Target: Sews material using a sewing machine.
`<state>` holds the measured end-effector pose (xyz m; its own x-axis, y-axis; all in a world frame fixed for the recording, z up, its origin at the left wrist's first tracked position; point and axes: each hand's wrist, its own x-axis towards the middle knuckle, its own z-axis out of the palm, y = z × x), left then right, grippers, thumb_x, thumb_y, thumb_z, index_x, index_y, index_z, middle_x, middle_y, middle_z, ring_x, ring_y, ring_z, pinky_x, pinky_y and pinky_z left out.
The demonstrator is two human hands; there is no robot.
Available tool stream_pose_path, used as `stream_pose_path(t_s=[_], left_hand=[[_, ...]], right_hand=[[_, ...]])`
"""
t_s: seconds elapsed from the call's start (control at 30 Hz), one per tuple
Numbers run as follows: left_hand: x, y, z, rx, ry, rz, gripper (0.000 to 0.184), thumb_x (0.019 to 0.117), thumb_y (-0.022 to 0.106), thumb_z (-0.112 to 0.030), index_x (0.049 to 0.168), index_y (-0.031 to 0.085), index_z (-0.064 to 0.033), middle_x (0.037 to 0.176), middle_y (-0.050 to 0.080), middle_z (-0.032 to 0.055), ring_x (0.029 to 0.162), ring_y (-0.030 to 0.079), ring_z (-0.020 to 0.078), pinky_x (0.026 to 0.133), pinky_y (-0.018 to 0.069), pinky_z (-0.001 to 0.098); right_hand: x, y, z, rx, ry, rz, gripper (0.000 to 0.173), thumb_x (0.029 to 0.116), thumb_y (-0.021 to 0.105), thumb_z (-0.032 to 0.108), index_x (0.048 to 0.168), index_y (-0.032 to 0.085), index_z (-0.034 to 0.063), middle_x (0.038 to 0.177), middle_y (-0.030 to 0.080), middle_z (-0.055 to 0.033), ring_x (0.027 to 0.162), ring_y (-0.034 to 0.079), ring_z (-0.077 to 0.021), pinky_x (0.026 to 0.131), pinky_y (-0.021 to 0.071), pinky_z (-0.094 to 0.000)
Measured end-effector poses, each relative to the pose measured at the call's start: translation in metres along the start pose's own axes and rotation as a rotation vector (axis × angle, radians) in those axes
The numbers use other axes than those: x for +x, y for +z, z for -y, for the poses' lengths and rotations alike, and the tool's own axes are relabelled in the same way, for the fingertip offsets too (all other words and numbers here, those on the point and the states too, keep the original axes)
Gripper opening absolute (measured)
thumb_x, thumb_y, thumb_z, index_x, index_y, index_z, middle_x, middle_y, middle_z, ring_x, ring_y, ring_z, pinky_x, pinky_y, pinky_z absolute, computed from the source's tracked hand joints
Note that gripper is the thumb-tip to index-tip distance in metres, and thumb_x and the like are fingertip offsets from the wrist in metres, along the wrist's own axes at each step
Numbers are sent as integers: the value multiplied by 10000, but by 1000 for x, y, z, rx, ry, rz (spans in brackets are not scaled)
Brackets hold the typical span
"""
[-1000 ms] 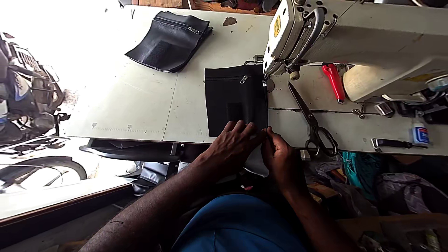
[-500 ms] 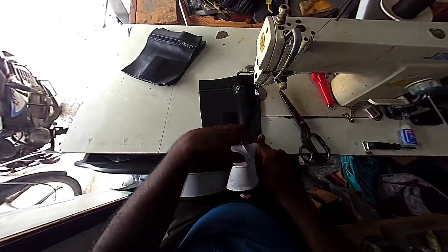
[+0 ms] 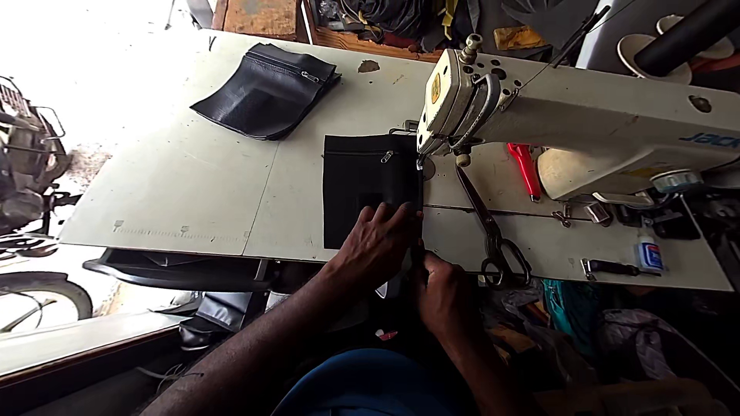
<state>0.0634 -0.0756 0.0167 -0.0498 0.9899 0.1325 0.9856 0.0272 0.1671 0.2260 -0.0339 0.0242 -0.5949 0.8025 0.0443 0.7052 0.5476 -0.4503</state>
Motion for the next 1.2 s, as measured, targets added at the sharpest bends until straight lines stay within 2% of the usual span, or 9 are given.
stream_pose_path(t_s=[0.1,0.27,0.53,0.7,0.83,0.93,1.0,1.1,1.2], left_hand=[[4,0,5,17,31,22,443,1024,461,-212,1452,576,-196,1657,360,-48,1144,562,289,797,466,463],[13,5,14,34,72,-26,381,1038,439,-198,1364,634,-171,1619,426,-45,1143,580,280,864,463,477],[33,8,35,36,84,-57,368,1070,380,-268,1328,638,-223,1595,456,-92,1205,567,258,903,445,484],[42,5,44,24,106,-54,383,1055,407,-216,1372,621,-203,1594,460,-67,1195,572,266,882,447,491],[51,5,53,34,120,-50,418,1038,406,-187,1410,595,-209,1570,482,-18,1203,562,291,871,448,501],[60,3,61,28,132,-65,410,1050,396,-205,1413,584,-234,1444,545,24,1212,557,289,890,460,503],[65,3,66,27,144,-81,386,1062,395,-212,1383,606,-256,1402,570,11,1200,562,271,894,451,494],[72,3,72,20,164,-86,357,1080,395,-238,1348,628,-274,1361,587,3,1210,556,265,895,444,496],[77,3,78,22,176,-99,349,1083,390,-264,1328,637,-291,1341,595,1,1206,560,270,873,448,498]], right_hand=[[6,-5,5,-37,32,55,244,985,558,275,999,768,151,637,651,-25,589,668,-194,543,553,-421],[20,-12,12,-116,96,156,251,1016,547,313,1034,750,166,698,683,-43,678,705,-226,603,568,-441],[43,-11,13,-193,66,146,235,1010,554,326,1020,737,177,678,673,-49,651,698,-252,551,544,-469],[55,-12,15,-225,72,165,263,1029,518,311,1001,736,168,694,676,-62,665,698,-268,550,537,-478],[64,-10,15,-247,55,146,320,1054,481,337,1098,753,173,696,678,-70,655,694,-281,533,533,-482],[74,-13,17,-247,48,150,319,1058,476,327,1080,748,163,704,680,-77,663,696,-281,533,535,-482],[81,-14,17,-241,38,143,290,1040,502,298,952,723,133,696,669,-84,658,691,-282,530,527,-484],[86,-16,18,-212,32,147,281,1042,505,289,987,723,119,714,672,-104,660,690,-297,515,524,-496],[91,-17,18,-175,17,127,293,1029,532,274,844,685,105,690,653,-109,638,678,-293,494,510,-490]])
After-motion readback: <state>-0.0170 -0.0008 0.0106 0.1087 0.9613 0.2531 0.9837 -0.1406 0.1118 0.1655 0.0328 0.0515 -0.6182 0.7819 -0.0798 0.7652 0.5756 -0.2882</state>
